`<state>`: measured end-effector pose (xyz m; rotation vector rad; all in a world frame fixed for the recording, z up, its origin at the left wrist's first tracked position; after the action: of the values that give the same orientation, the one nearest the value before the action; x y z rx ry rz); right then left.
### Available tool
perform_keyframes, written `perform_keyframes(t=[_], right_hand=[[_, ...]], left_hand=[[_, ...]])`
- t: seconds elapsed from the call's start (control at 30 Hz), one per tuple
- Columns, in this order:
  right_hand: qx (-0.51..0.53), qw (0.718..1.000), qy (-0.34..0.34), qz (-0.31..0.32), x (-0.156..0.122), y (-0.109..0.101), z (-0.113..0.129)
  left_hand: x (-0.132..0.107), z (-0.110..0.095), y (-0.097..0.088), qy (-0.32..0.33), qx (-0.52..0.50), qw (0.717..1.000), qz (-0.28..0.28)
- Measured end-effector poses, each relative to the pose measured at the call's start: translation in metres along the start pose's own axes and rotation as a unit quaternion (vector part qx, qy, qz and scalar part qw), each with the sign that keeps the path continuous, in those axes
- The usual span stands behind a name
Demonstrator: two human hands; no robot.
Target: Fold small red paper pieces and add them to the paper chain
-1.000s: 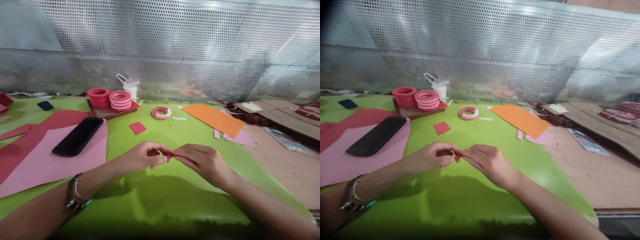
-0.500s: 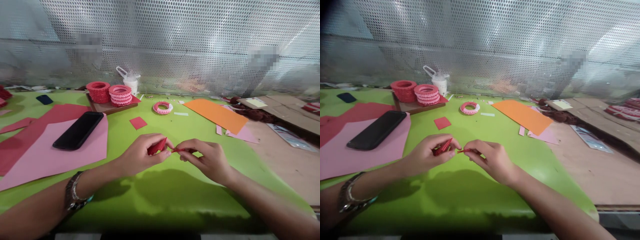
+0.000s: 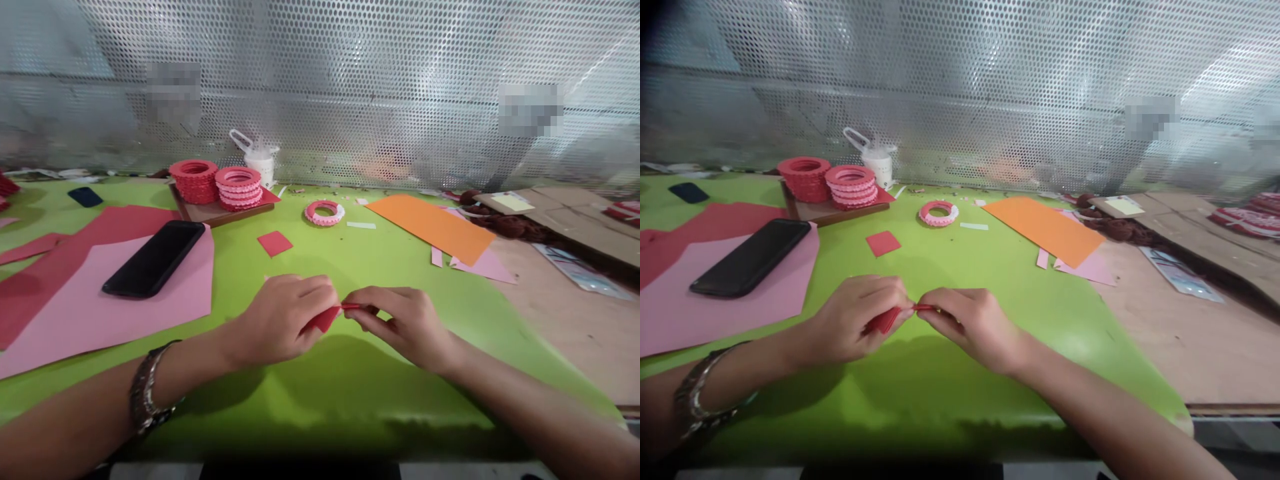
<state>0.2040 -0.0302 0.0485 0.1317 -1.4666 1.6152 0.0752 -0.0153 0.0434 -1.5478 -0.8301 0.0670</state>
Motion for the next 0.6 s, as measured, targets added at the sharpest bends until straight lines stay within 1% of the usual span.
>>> perform_keyframes(t=[0.07, 0.23, 0.37, 0.43, 0.5, 0.6], right_hand=[[0.025, 1.0, 0.011, 0.008, -0.001, 0.001, -0.001], [0.069, 0.997, 0.045, 0.004, -0.002, 0.004, -0.001], [0.055, 0.997, 0.05, -0.023, -0.001, 0.004, -0.005], [0.043, 0.997, 0.043, -0.038, 0.0, 0.002, -0.006], [0.039, 0.997, 0.034, -0.052, 0.001, -0.002, -0.007], [0.038, 0.997, 0.024, -0.069, 0.003, -0.007, -0.008]], left_hand=[[0.0, 0.0, 0.0, -0.01, -0.012, 1.0, -0.005], [0.002, 0.002, 0.0, -0.018, -0.063, 0.998, -0.023], [0.005, 0.009, -0.002, -0.066, -0.109, 0.991, -0.03], [0.006, 0.012, -0.001, -0.092, -0.142, 0.985, -0.013], [0.005, 0.014, 0.0, -0.108, -0.175, 0.979, 0.019], [0.004, 0.013, 0.003, -0.101, -0.21, 0.97, 0.073]])
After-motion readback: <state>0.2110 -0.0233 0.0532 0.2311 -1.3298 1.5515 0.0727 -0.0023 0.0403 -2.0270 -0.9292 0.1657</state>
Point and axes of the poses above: each hand's wrist, its own x-axis towards the middle knuckle, its own y-axis out of the palm, z = x × y, the point moved 5 cm from there along x, towards the middle knuckle, and after that the axes turned 2 degrees about -y, right-handed, at the moved point
